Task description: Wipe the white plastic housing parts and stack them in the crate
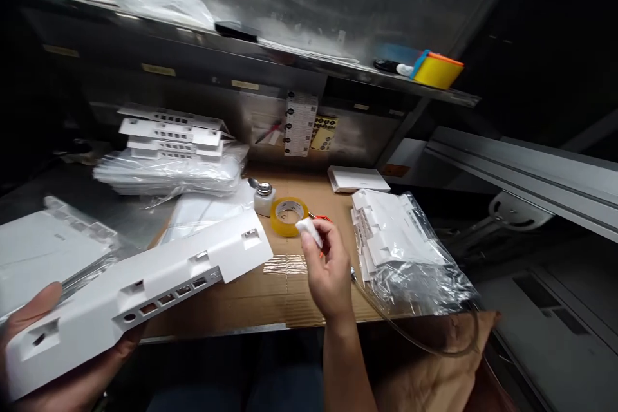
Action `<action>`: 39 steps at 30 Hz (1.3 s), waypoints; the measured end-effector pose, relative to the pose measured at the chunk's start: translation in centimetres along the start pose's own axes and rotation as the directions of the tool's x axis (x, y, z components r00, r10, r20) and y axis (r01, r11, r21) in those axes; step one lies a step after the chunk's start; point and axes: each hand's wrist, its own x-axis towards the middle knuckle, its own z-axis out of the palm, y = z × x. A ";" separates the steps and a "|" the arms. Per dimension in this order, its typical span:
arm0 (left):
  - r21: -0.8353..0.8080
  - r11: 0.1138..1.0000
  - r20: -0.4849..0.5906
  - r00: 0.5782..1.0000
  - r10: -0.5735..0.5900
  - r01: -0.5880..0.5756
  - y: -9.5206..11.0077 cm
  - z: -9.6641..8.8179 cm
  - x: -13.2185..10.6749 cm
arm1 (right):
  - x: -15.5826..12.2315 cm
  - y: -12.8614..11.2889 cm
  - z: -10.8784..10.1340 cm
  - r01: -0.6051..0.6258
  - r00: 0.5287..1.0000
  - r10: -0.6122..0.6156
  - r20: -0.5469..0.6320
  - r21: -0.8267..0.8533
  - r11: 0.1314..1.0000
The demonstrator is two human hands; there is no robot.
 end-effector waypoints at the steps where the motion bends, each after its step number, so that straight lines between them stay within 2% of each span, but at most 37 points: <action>1: 0.045 0.999 -0.032 0.999 0.026 -0.025 -0.3 0.0 0.3 | -1.1 -0.5 -0.3 -0.018 1.000 0.018 -0.012 0.033 0.999; 3: 0.136 0.989 -0.084 0.994 0.076 -0.064 -0.9 0.8 0.1 | -2.8 -1.1 -0.6 -0.063 0.997 0.065 -0.033 0.061 0.996; 4: 0.148 0.988 -0.079 0.995 0.061 -0.049 -1.3 1.5 -0.3 | -3.5 -1.1 -0.6 -0.081 0.995 0.084 -0.044 0.080 0.994; 9: 0.108 0.992 0.035 0.998 0.055 -0.058 -2.7 4.6 -2.9 | -5.5 -0.2 -0.4 -0.108 0.983 0.141 -0.118 0.250 0.962; 13: 0.009 1.000 0.103 0.995 0.005 -0.005 -3.3 5.0 -3.1 | -6.8 1.0 0.0 -0.211 0.961 0.254 -0.112 0.299 0.931; 16: -0.068 0.997 0.132 0.991 -0.013 0.022 -3.4 4.9 -2.9 | -7.9 1.4 0.5 -0.241 0.959 0.268 -0.094 0.230 0.943; 20: -0.137 0.989 0.139 0.990 -0.026 0.046 -3.6 4.9 -3.2 | -9.5 0.7 1.8 -0.175 0.985 0.174 0.018 0.141 0.974; 23: -0.151 0.986 0.141 0.989 -0.043 0.065 -3.7 4.8 -3.4 | -10.1 -0.2 3.2 0.014 0.997 -0.019 0.073 0.061 0.998; 25: -0.165 0.983 0.131 0.990 -0.056 0.078 -3.9 4.8 -3.7 | -10.3 -0.8 4.1 0.153 0.987 -0.151 0.055 -0.025 0.988; 27: -0.193 0.978 0.118 0.992 -0.054 0.077 -4.1 5.0 -4.0 | -10.2 -1.2 4.9 0.234 0.971 -0.231 0.056 -0.073 0.969; 33: -0.240 0.967 0.168 0.985 -0.046 0.086 -4.5 5.9 -5.0 | -9.9 -2.3 6.0 0.394 0.915 -0.386 0.119 -0.053 0.917; 39: -0.251 0.967 0.215 0.977 0.008 0.048 -4.9 5.9 -5.6 | -9.8 -3.3 5.7 0.418 0.902 -0.410 0.136 -0.036 0.908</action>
